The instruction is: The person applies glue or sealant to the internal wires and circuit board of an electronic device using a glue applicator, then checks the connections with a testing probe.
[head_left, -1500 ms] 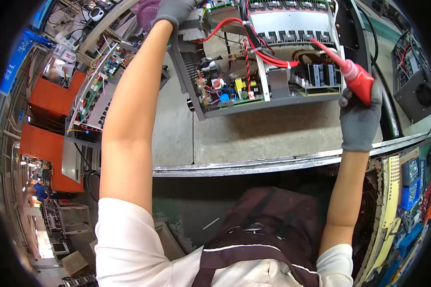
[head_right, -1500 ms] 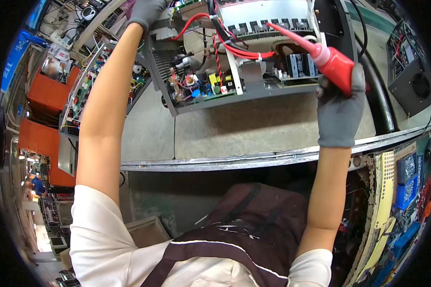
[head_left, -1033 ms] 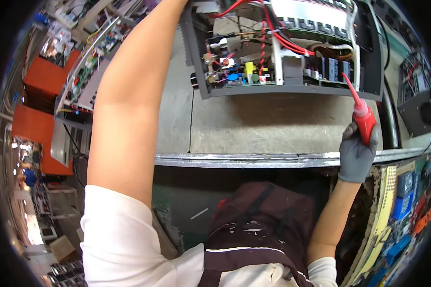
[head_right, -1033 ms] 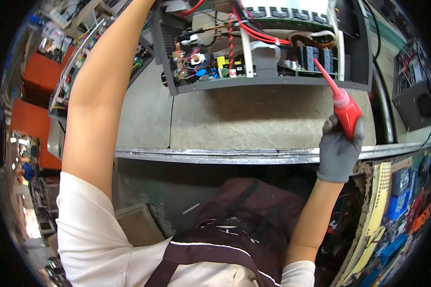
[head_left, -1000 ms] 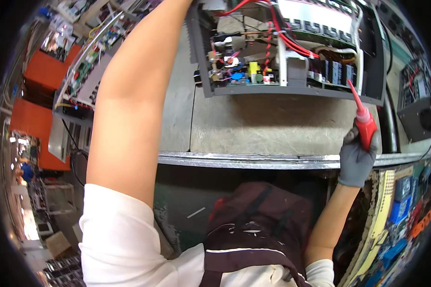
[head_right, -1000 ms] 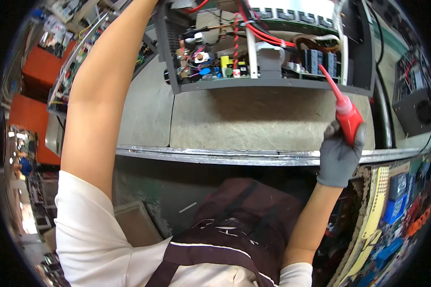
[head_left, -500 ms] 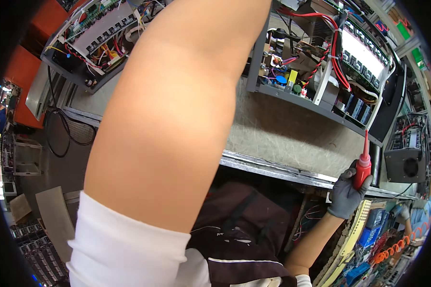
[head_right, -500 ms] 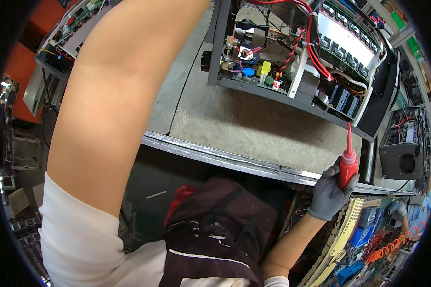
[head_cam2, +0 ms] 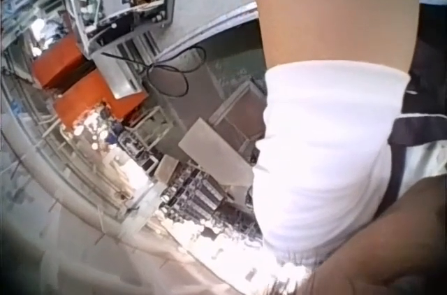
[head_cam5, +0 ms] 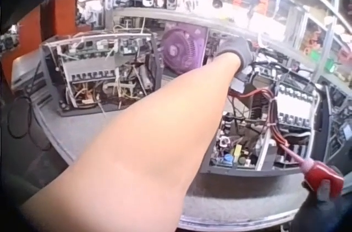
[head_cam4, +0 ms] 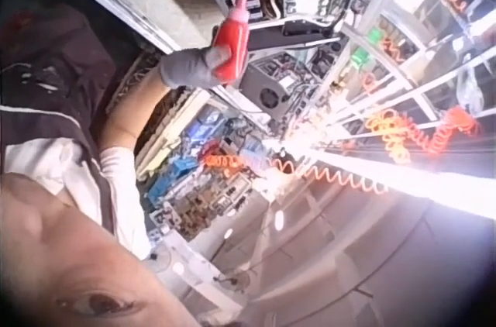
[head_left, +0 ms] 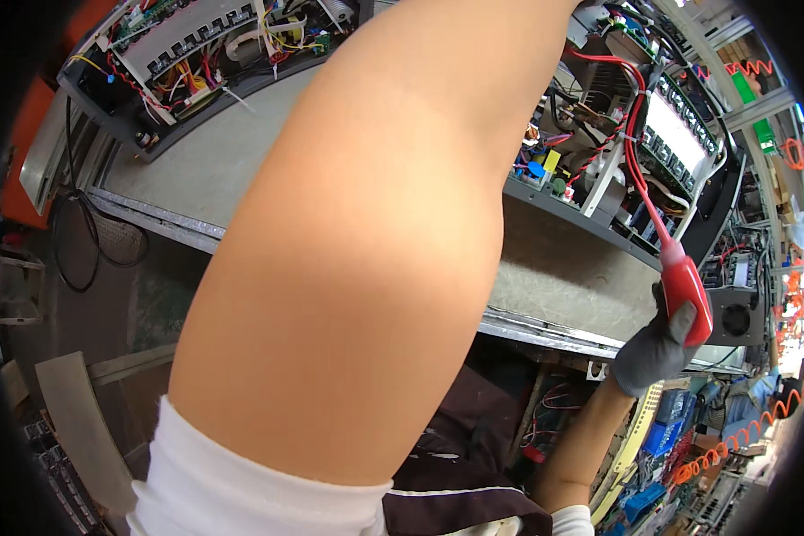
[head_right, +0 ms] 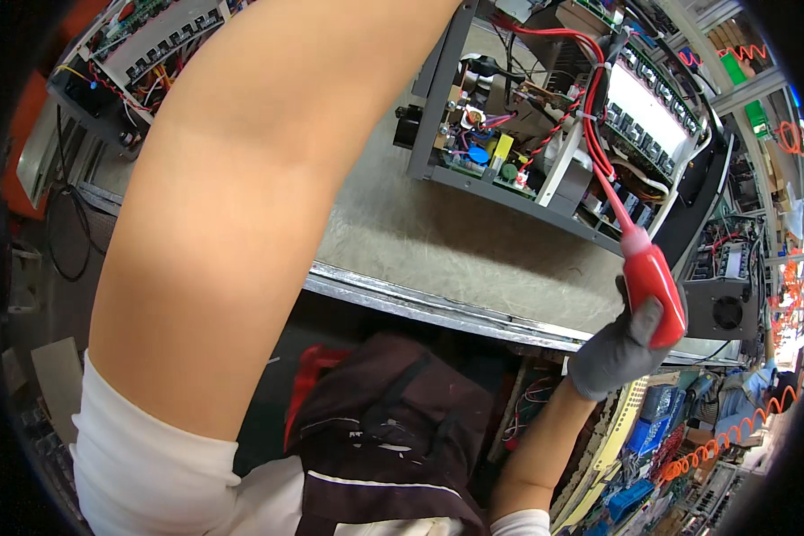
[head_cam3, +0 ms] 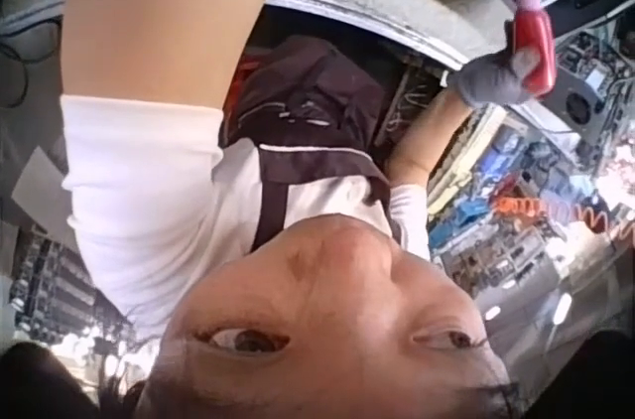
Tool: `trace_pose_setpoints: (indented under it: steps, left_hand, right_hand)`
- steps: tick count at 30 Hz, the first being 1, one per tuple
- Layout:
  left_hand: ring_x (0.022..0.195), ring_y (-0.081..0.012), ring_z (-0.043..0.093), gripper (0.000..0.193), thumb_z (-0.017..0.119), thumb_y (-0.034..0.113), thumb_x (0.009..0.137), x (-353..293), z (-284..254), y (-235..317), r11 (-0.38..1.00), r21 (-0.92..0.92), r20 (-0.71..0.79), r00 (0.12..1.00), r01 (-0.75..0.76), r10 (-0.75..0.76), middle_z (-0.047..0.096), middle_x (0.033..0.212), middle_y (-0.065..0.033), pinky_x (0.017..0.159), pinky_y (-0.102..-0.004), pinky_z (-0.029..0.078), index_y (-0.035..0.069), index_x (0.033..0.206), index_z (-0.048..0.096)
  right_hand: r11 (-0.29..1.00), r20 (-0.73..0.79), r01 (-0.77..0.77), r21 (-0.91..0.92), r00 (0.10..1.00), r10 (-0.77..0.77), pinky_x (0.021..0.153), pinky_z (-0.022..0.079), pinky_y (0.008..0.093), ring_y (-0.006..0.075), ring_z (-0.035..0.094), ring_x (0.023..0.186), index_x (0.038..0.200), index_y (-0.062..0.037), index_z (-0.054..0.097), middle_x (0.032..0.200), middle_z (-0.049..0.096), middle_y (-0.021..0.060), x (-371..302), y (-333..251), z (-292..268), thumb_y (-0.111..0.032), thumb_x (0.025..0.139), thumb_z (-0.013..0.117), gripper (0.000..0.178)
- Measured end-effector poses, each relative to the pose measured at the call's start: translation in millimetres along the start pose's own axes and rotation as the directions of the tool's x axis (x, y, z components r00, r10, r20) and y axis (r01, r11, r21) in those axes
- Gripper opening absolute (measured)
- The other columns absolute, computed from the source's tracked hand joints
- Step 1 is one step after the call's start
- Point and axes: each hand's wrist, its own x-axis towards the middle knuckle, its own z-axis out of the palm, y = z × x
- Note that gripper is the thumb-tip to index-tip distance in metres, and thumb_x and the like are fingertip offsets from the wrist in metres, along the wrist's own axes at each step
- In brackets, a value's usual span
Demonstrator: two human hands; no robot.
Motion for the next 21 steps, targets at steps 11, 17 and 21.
trace_pose_setpoints:
  steps: [11, 17, 21]
  left_hand:
    - [0.120, -0.0325, 0.056, 0.041, 0.053, 0.031, 0.088, -5.5, -7.8, 2.4, 0.995, -0.065, 0.011, 0.997, 0.072, -0.072, 0.058, 0.128, -0.0213, 0.101, -0.0415, 0.044, 0.007, 0.120, 0.065]
    - [0.121, -0.0329, 0.055, 0.042, 0.053, 0.031, 0.089, -9.1, -9.3, 4.3, 0.993, -0.086, 0.019, 0.997, 0.080, -0.079, 0.058, 0.128, -0.0221, 0.101, -0.0407, 0.044, 0.007, 0.120, 0.065]
    - [0.122, -0.0334, 0.055, 0.043, 0.052, 0.032, 0.089, -9.1, -10.5, 2.6, 0.996, -0.032, 0.047, 0.995, 0.087, -0.086, 0.058, 0.128, -0.0221, 0.101, -0.0411, 0.044, 0.006, 0.122, 0.063]
  right_hand:
    - [0.735, 0.296, 0.568, -0.371, 0.822, -0.486, 0.089, 0.057, 0.0374, 0.0297, 0.060, 0.110, 0.120, 0.0040, 0.045, 0.122, 0.057, 0.0211, 21.7, 35.5, 65.7, -0.003, 0.081, 0.075, 0.050]
    - [0.729, 0.258, 0.567, -0.384, 0.824, -0.505, 0.088, 0.057, 0.0360, 0.0294, 0.060, 0.109, 0.119, 0.0051, 0.045, 0.121, 0.057, 0.0213, 22.1, 45.2, 64.6, -0.003, 0.081, 0.075, 0.048]
    - [0.627, 0.315, 0.637, -0.449, 0.769, -0.556, 0.089, 0.056, 0.0358, 0.0291, 0.060, 0.109, 0.118, 0.0055, 0.046, 0.119, 0.058, 0.0212, 21.1, 45.4, 64.7, -0.003, 0.081, 0.076, 0.049]
